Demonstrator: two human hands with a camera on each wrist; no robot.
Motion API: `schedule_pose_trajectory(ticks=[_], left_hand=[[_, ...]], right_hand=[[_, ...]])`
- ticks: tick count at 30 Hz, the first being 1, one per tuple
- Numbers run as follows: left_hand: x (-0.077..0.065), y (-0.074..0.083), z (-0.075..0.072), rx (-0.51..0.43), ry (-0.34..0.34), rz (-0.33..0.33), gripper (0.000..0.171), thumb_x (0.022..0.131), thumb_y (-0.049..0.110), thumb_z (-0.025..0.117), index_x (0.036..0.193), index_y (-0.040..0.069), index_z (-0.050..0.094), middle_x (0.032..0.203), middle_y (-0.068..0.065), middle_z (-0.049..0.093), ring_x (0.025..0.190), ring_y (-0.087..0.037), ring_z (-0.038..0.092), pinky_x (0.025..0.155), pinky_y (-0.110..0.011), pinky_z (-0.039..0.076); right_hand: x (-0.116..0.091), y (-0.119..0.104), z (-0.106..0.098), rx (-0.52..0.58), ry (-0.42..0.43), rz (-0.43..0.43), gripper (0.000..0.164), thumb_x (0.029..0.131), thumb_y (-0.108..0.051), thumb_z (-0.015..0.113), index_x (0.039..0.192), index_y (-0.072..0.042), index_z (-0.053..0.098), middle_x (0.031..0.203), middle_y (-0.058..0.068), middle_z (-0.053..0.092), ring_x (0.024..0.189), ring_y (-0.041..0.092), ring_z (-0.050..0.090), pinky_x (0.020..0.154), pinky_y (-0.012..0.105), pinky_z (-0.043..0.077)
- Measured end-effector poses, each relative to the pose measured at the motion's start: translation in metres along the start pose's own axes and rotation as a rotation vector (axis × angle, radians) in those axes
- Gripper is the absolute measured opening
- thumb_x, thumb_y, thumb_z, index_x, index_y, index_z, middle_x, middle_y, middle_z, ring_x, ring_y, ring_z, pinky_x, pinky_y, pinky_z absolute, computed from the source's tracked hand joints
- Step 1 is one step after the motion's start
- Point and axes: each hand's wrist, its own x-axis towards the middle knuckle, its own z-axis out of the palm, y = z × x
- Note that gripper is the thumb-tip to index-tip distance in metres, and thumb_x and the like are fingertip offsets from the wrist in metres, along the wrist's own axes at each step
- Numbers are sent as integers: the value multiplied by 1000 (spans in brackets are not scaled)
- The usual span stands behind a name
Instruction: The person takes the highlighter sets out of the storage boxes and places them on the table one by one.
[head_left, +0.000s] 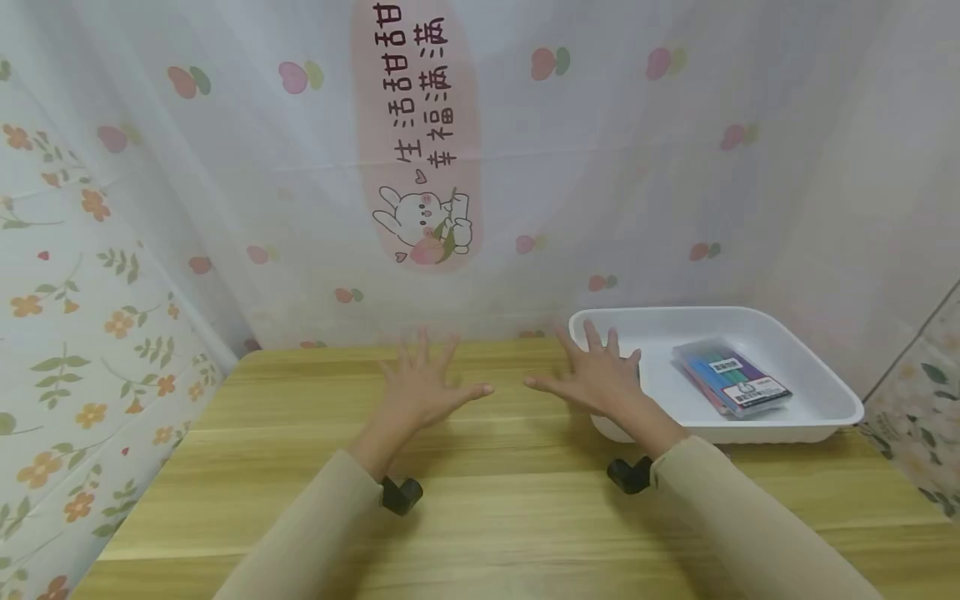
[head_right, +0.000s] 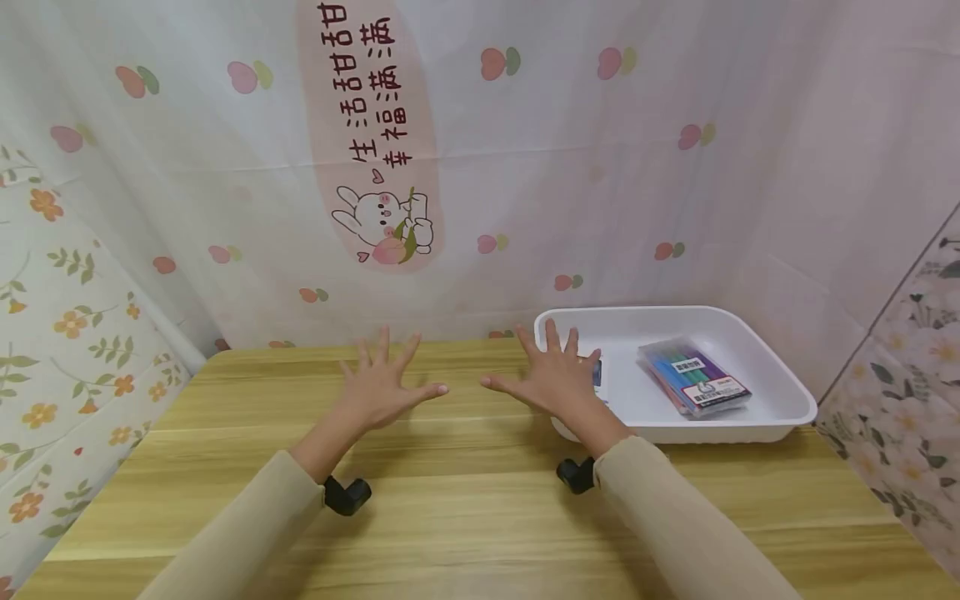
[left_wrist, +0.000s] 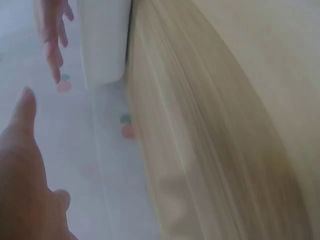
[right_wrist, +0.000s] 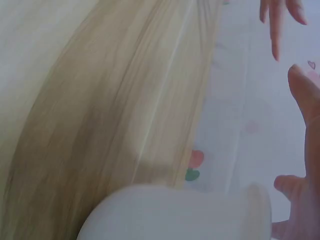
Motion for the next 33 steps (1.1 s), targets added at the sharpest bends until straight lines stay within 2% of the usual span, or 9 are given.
schedule_pose_trajectory(ticks=[5,9,13,18,24,27,33], left_hand=[[1,14,7,-94,-6,21,107,82,93,31,164,29,5,171,-19,-3,155,-51,2,118,-78,10],[1,30,16,-223,-10,87,105,88,85,37,164,17,10,169,-22,12,156,-47,13,123,-68,17],[-1,47,26,-380,-19,153,94,97,68,45,163,8,13,168,-25,15,156,-45,14,125,-64,17],[1,69,34,-557,-28,163,87,101,56,49,163,9,11,168,-21,17,156,-40,18,126,-57,20],[14,99,39,-672,63,228,80,102,46,54,163,13,14,168,-14,23,155,-32,26,126,-50,26],[18,111,42,-713,62,210,80,102,46,53,163,10,14,168,-15,24,155,-33,27,125,-51,27],[23,129,56,-813,50,147,78,102,46,53,162,8,20,166,-16,28,153,-36,30,123,-56,29]], right_hand=[[-10,17,-5,33,53,-36,108,78,-89,50,162,-28,22,169,23,13,152,58,9,108,86,13],[-20,31,-14,65,104,-25,102,82,-85,51,161,-25,28,167,24,19,151,56,13,110,85,12],[-32,46,-17,62,156,-47,95,84,-80,56,158,-22,37,164,25,27,150,56,18,111,83,14],[-42,67,-19,67,204,-107,88,85,-70,64,155,-19,42,162,25,31,149,55,23,112,79,22],[-48,94,-26,199,272,-169,71,93,-51,68,149,-12,50,155,23,43,143,51,36,108,74,34],[-49,106,-31,201,330,-182,66,93,-46,70,145,-9,53,151,24,48,139,50,41,106,72,36],[-46,124,-38,204,425,-148,63,91,-44,72,141,-9,57,153,25,43,141,52,35,102,77,35]])
